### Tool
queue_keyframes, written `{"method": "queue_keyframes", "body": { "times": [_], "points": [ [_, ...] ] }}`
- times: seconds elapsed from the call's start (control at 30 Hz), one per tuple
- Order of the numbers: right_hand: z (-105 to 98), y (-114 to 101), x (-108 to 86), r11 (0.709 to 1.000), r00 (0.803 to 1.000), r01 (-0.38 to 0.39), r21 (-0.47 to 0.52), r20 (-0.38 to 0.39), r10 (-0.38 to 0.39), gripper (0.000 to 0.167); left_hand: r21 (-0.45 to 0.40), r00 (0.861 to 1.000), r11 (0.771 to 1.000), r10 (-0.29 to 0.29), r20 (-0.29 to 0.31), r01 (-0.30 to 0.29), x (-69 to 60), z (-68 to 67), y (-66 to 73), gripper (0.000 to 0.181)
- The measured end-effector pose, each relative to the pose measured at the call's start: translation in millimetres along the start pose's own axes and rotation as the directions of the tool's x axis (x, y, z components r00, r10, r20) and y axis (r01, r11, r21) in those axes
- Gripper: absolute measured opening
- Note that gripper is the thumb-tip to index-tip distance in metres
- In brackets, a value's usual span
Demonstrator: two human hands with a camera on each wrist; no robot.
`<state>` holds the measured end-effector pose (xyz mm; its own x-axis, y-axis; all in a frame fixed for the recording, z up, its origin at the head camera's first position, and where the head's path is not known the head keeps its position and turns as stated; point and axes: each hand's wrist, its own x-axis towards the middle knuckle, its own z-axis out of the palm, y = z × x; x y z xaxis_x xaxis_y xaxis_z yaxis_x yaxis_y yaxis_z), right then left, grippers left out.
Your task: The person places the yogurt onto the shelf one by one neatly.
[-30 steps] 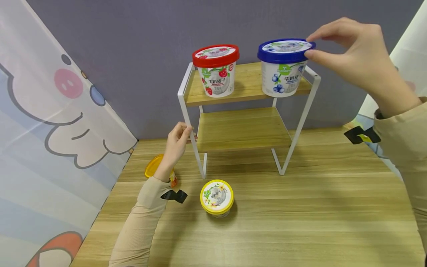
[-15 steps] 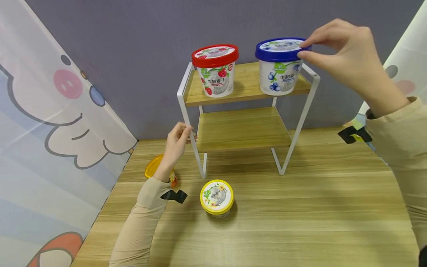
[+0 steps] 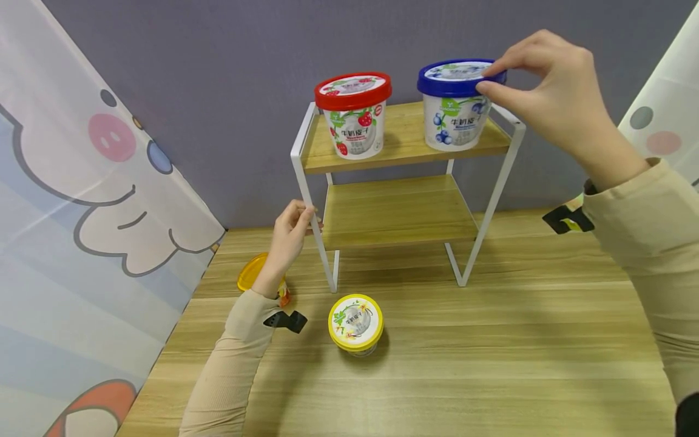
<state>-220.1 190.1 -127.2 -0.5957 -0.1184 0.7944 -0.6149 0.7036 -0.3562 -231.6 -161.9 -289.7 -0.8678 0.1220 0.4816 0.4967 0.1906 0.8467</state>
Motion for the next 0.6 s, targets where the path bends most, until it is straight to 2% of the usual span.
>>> {"method": "queue_keyframes", "body": {
  "times": [0.6],
  "points": [
    [4.9,2.0,3.6,0.999,0.999,-0.036,-0.014,-0.012,0.036,0.026,-0.007,1.0,1.0,-0.008,0.006,0.008,0.3,-0.5,-0.1,0.025]
  ]
}}
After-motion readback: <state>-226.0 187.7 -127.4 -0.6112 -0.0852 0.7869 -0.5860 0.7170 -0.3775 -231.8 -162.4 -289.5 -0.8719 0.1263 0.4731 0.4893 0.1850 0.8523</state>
